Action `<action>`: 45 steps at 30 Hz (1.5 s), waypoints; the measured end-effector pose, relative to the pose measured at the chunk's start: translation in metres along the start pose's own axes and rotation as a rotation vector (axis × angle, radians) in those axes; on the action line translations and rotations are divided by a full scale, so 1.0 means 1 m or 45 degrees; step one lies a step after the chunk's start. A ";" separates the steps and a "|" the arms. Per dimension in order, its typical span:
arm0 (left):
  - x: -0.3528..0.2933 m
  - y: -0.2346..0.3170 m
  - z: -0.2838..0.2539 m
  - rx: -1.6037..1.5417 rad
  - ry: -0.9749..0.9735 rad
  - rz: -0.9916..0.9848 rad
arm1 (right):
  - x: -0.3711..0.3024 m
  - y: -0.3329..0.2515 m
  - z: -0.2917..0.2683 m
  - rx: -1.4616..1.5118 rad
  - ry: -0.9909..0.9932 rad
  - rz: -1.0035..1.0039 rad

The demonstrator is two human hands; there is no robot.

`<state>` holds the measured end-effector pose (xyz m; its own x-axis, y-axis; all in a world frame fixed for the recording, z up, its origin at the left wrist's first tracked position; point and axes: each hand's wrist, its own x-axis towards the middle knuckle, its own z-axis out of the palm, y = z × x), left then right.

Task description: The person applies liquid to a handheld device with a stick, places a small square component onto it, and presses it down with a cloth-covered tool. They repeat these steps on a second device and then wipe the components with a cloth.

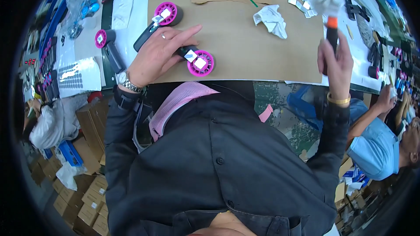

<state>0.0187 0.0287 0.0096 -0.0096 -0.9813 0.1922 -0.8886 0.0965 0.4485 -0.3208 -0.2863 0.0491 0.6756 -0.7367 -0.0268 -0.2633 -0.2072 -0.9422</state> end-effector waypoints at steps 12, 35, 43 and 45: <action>-0.006 -0.012 0.008 -0.103 0.029 0.013 | -0.036 -0.068 0.057 -0.572 -0.877 -0.634; -0.004 -0.026 0.015 -0.117 -0.044 0.034 | -0.051 -0.087 0.073 -0.925 -0.800 -0.690; -0.004 -0.028 0.015 -0.131 -0.037 0.055 | -0.051 -0.088 0.073 -0.963 -0.797 -0.678; -0.004 -0.028 0.015 -0.120 -0.038 0.055 | -0.051 -0.092 0.072 -0.960 -0.788 -0.718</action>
<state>0.0362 0.0272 -0.0168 -0.0618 -0.9804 0.1872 -0.8399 0.1524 0.5209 -0.2816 -0.1831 0.1132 0.9997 -0.0122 -0.0191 -0.0193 -0.9001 -0.4352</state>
